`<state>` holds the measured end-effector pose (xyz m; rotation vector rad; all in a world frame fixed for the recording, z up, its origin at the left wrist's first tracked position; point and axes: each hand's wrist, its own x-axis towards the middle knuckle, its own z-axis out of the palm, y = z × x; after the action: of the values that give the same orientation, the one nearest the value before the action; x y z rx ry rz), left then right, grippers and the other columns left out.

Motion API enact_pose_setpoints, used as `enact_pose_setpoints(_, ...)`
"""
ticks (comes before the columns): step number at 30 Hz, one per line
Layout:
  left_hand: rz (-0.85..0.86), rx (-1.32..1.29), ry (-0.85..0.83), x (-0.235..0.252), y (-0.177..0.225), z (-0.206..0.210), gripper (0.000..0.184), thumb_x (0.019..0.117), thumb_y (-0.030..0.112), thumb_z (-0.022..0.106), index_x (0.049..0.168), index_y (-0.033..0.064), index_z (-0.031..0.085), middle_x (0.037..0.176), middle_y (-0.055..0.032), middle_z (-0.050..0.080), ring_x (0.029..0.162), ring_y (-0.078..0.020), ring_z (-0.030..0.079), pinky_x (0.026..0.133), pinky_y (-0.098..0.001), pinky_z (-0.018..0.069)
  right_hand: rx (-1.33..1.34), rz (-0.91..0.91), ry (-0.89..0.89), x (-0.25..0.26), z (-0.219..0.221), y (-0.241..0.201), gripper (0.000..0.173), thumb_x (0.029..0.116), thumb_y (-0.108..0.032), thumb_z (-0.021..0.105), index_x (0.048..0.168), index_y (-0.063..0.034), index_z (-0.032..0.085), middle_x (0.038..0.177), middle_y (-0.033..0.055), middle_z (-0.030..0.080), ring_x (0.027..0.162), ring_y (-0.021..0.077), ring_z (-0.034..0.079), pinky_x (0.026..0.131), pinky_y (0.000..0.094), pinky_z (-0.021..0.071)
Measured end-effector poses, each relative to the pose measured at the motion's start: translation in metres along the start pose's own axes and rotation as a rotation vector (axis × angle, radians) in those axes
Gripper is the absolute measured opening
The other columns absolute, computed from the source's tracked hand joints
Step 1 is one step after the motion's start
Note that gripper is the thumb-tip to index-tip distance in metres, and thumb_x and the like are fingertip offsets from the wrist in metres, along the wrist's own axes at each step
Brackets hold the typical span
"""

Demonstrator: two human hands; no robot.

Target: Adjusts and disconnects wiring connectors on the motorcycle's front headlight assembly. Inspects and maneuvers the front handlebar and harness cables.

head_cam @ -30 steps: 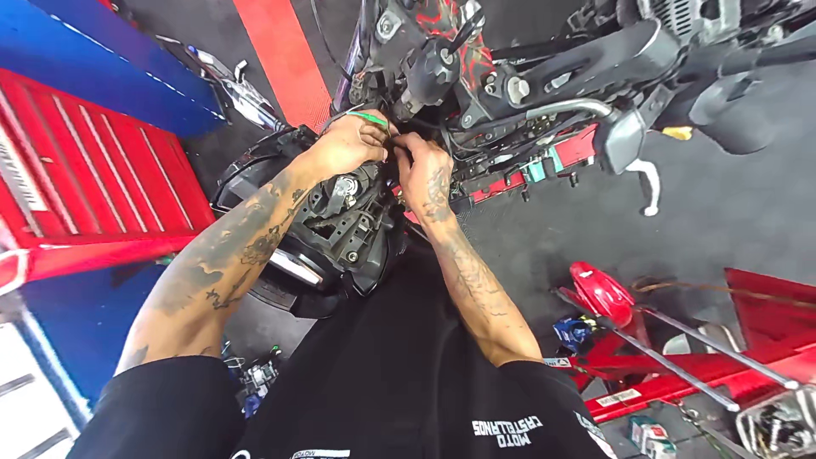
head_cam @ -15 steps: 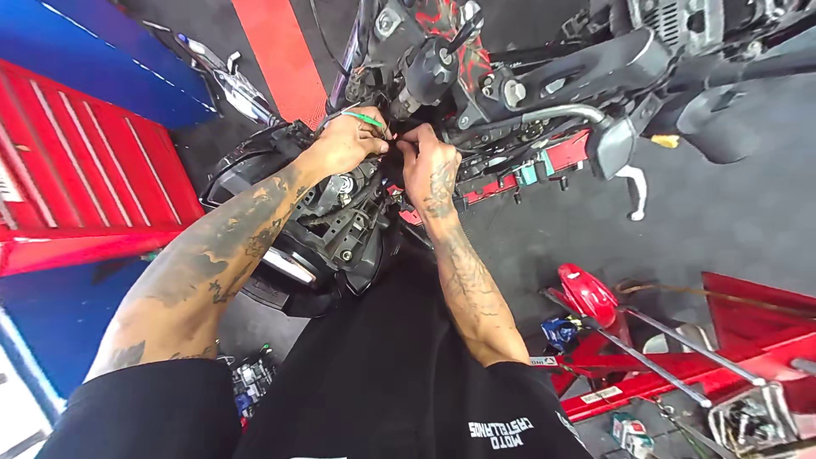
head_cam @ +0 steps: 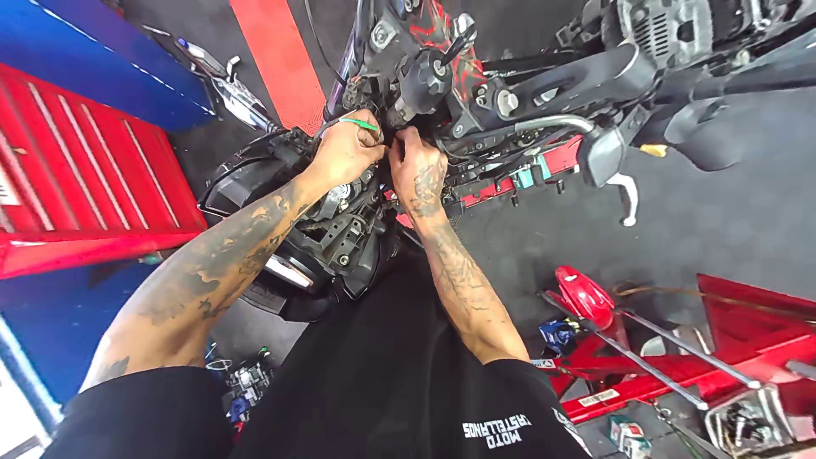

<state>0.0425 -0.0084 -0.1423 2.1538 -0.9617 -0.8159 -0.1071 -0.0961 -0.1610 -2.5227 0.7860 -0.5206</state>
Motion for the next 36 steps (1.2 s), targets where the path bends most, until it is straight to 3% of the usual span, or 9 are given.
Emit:
enact_pose_setpoints(4, -0.117, 0.032, 0.024, -0.003, 0.009, 0.000, 0.032, 0.0927, 0.027, 0.074, 0.119, 0.0109, 0.066, 0.100, -0.0040, 0.075, 0.093, -0.0147, 0.074, 0.090, -0.0422, 0.0606, -0.002, -0.007, 0.024, 0.000, 0.003, 0.001, 0.018, 0.1018, -0.017, 0.060, 0.112, -0.0101, 0.073, 0.081, 0.0119, 0.071, 0.068, 0.0295, 0.070, 0.058, 0.0457, 0.0548)
enact_pose_setpoints(8, -0.198, 0.093, 0.049, -0.004, 0.012, 0.001, 0.034, 0.0973, 0.036, 0.065, 0.117, 0.0093, 0.071, 0.105, -0.0057, 0.076, 0.098, -0.0169, 0.074, 0.095, -0.0461, 0.0579, 0.031, -0.014, 0.037, -0.012, -0.003, 0.001, 0.032, 0.0998, -0.016, 0.063, 0.130, -0.0054, 0.065, 0.088, 0.0149, 0.073, 0.073, 0.0302, 0.072, 0.062, 0.0464, 0.0576)
enact_pose_setpoints(12, -0.209, 0.136, 0.048, -0.001, 0.012, 0.000, 0.034, 0.0990, 0.038, 0.062, 0.113, 0.0093, 0.072, 0.102, -0.0063, 0.076, 0.097, -0.0186, 0.074, 0.094, -0.0482, 0.0577, 0.116, -0.075, 0.052, -0.019, 0.000, 0.002, 0.020, 0.0950, -0.015, 0.071, 0.114, -0.0066, 0.073, 0.104, 0.0146, 0.070, 0.093, 0.0300, 0.071, 0.077, 0.0436, 0.0599)
enact_pose_setpoints(14, -0.213, 0.177, 0.048, -0.003, 0.016, -0.001, 0.034, 0.1004, 0.038, 0.060, 0.114, 0.0093, 0.072, 0.104, -0.0070, 0.076, 0.099, -0.0202, 0.073, 0.095, -0.0498, 0.0560, 0.146, -0.073, -0.016, -0.014, -0.001, -0.003, 0.021, 0.0956, -0.017, 0.072, 0.114, -0.0076, 0.074, 0.109, 0.0149, 0.070, 0.102, 0.0322, 0.068, 0.086, 0.0449, 0.0578)
enact_pose_setpoints(22, -0.217, 0.275, 0.017, -0.004, 0.018, -0.005, 0.042, 0.1048, 0.043, 0.052, 0.127, 0.0106, 0.067, 0.108, -0.0079, 0.075, 0.104, -0.0222, 0.072, 0.100, -0.0505, 0.0533, 0.139, 0.043, -0.214, 0.003, -0.005, -0.012, 0.014, 0.0970, -0.021, 0.070, 0.106, -0.0138, 0.077, 0.107, 0.0117, 0.069, 0.106, 0.0330, 0.065, 0.089, 0.0496, 0.0540)
enact_pose_setpoints(25, -0.170, 0.346, 0.001, -0.009, 0.019, -0.009, 0.045, 0.1052, 0.047, 0.051, 0.131, 0.0141, 0.067, 0.115, -0.0079, 0.074, 0.117, -0.0241, 0.067, 0.108, -0.0497, 0.0461, 0.121, 0.130, -0.265, 0.024, 0.013, -0.003, 0.018, 0.0963, -0.028, 0.066, 0.105, -0.0184, 0.078, 0.108, 0.0054, 0.073, 0.109, 0.0252, 0.067, 0.089, 0.0465, 0.0542)
enact_pose_setpoints(27, -0.127, 0.319, 0.003, -0.012, 0.015, -0.014, 0.041, 0.1033, 0.048, 0.057, 0.125, 0.0162, 0.070, 0.113, -0.0051, 0.075, 0.117, -0.0203, 0.067, 0.112, -0.0478, 0.0415, 0.156, 0.133, -0.297, 0.030, 0.015, 0.000, 0.019, 0.0976, -0.028, 0.064, 0.107, -0.0172, 0.077, 0.109, 0.0050, 0.072, 0.111, 0.0248, 0.067, 0.091, 0.0475, 0.0542)
enact_pose_setpoints(32, -0.134, 0.183, -0.073, -0.011, 0.008, -0.023, 0.029, 0.1021, 0.029, 0.064, 0.127, 0.0139, 0.068, 0.114, -0.0048, 0.073, 0.102, -0.0147, 0.071, 0.098, -0.0399, 0.0556, 0.183, 0.073, -0.313, 0.028, 0.017, 0.005, 0.022, 0.1005, -0.024, 0.061, 0.112, -0.0120, 0.075, 0.114, 0.0085, 0.071, 0.116, 0.0278, 0.064, 0.098, 0.0464, 0.0516)
enact_pose_setpoints(36, -0.062, 0.187, -0.118, -0.008, 0.005, -0.023, 0.031, 0.1020, 0.025, 0.063, 0.130, 0.0139, 0.067, 0.128, -0.0064, 0.068, 0.117, -0.0154, 0.066, 0.106, -0.0390, 0.0507, 0.209, 0.062, -0.308, 0.028, 0.019, 0.008, 0.021, 0.1007, -0.022, 0.062, 0.113, -0.0093, 0.074, 0.116, 0.0101, 0.071, 0.117, 0.0293, 0.064, 0.100, 0.0474, 0.0514)
